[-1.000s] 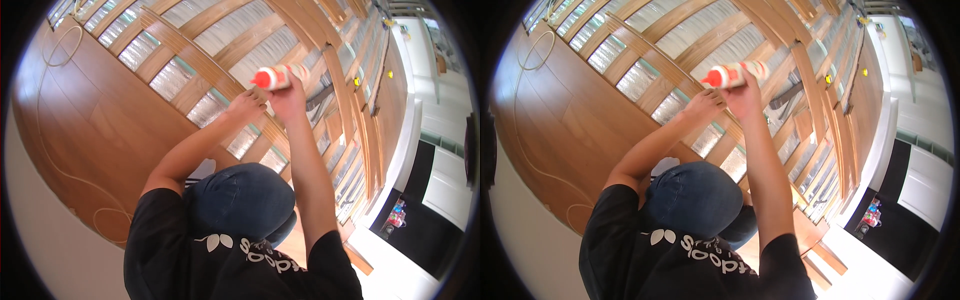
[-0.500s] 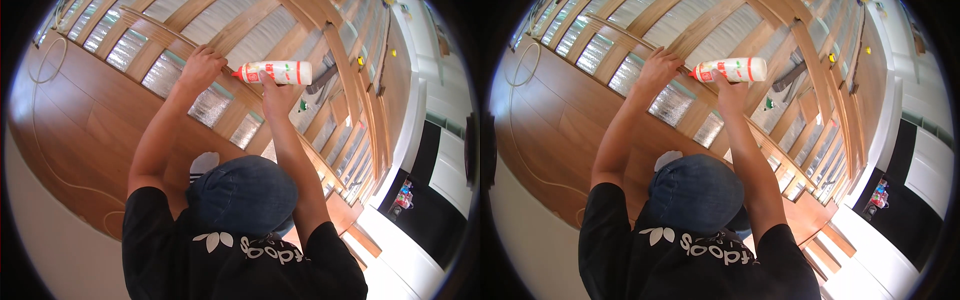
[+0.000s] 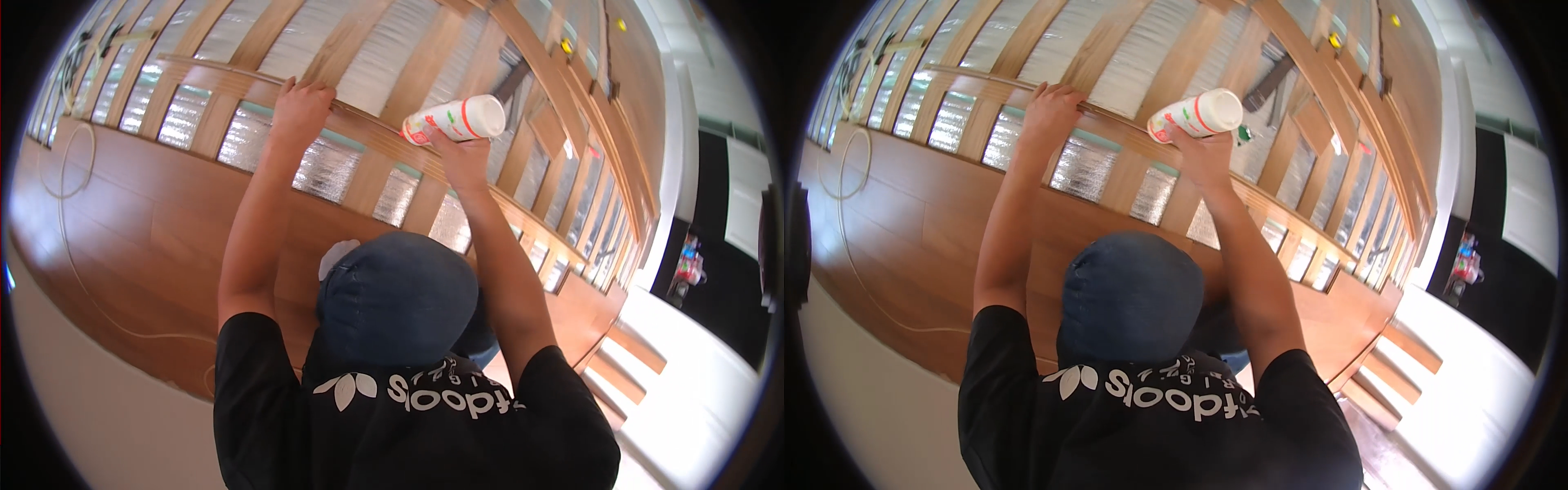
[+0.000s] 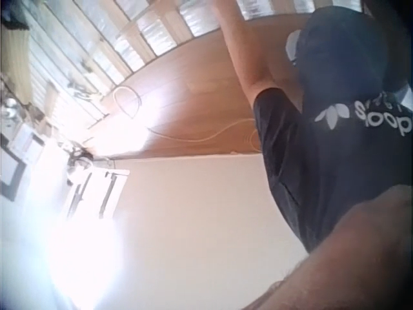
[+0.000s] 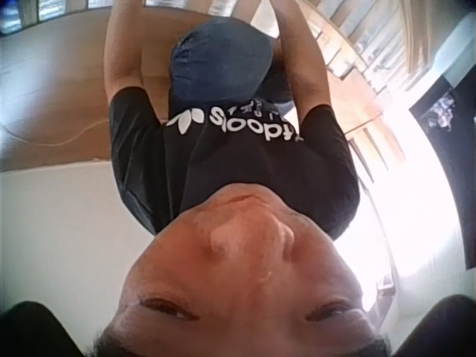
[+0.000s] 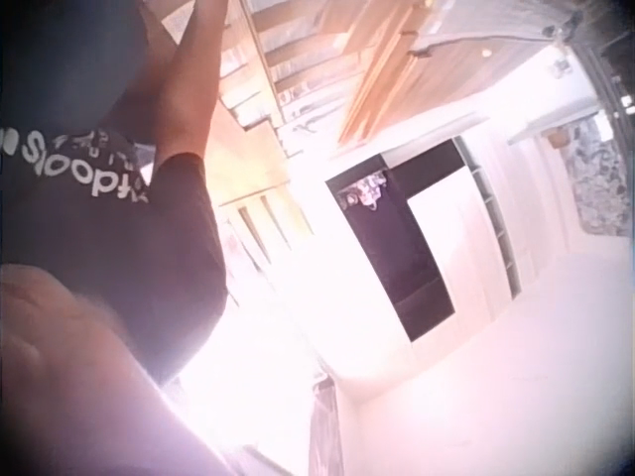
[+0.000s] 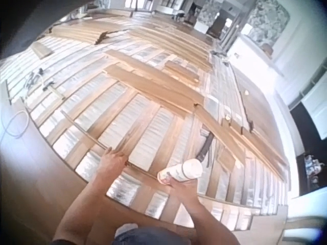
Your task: The person installs laminate wood flooring by applying glue to the planks, positioning them on the underlayment, and securing them using a pneumatic nail gun and a hammer.
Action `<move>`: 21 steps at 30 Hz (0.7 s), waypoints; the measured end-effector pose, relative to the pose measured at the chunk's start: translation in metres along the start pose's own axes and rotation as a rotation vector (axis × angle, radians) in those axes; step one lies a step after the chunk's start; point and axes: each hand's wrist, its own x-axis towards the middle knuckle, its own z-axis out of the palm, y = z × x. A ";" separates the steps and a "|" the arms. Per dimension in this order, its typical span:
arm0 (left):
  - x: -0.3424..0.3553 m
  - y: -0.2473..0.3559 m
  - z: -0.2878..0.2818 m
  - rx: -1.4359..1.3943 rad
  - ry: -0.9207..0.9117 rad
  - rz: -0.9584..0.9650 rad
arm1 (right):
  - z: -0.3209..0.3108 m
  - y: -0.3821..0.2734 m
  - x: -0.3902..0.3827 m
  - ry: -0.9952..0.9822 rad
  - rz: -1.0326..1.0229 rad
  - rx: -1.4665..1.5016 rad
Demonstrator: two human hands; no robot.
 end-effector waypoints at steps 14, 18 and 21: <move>0.019 0.133 0.029 0.067 -0.406 0.162 | -0.263 0.040 -0.090 0.393 0.109 -0.338; 0.018 0.137 0.021 0.124 -0.479 0.153 | -0.330 0.047 -0.113 0.438 0.137 -0.337; 0.017 0.144 0.024 0.173 -0.480 0.102 | -0.377 0.053 -0.127 0.509 0.151 -0.385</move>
